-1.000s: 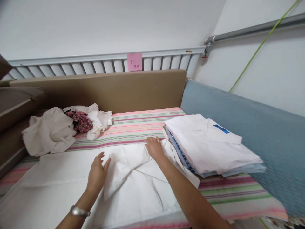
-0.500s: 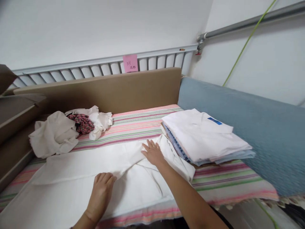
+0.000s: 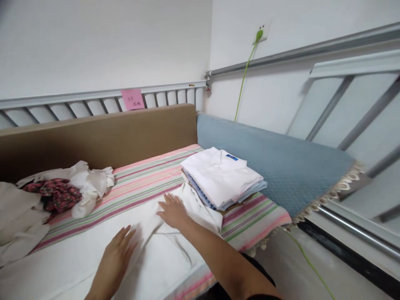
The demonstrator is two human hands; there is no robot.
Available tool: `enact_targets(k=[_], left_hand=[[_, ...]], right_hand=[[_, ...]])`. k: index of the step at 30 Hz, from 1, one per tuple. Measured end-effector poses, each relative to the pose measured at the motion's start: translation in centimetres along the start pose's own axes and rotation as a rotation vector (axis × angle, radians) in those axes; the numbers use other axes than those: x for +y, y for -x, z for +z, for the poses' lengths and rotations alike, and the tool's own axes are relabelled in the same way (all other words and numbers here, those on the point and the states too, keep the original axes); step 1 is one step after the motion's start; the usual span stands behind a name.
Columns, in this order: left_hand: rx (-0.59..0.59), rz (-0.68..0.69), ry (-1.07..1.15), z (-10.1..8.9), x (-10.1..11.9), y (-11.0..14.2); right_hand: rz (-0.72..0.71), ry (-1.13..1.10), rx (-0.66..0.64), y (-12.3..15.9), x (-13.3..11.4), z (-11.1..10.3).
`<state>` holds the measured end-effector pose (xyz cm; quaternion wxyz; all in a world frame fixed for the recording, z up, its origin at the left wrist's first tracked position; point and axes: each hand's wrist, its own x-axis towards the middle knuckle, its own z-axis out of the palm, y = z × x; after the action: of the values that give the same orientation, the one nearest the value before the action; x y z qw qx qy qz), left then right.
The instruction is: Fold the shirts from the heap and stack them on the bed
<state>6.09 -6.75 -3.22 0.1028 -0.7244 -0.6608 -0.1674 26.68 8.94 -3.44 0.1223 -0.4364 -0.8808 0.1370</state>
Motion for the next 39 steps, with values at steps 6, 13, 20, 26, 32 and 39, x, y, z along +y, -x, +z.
enact_targets(k=[6, 13, 20, 26, 32, 39], left_hand=[[-0.033, -0.061, -0.115, 4.9, 0.7, 0.8], [-0.217, -0.158, 0.055, 1.4, 2.6, 1.1], [-0.225, -0.352, 0.228, -2.9, -3.6, 3.8], [-0.06, -1.102, -0.128, -8.9, -17.1, 14.3], [-0.067, -1.366, -0.172, -11.9, -23.1, 20.7], [-0.16, -1.295, -0.096, -13.4, -26.0, 22.9]], right_hand=[[0.239, 0.043, -0.059, -1.1, 4.4, -0.6], [0.138, 0.225, 0.027, -1.1, 7.8, 1.7], [0.055, 0.257, 0.218, -1.9, 3.5, 0.8], [-0.314, 0.063, 0.139, 4.0, -12.4, 3.9], [-0.401, 0.013, -0.028, 6.3, -15.7, 10.0], [-0.278, 0.036, -0.15, 6.2, -19.8, 7.0]])
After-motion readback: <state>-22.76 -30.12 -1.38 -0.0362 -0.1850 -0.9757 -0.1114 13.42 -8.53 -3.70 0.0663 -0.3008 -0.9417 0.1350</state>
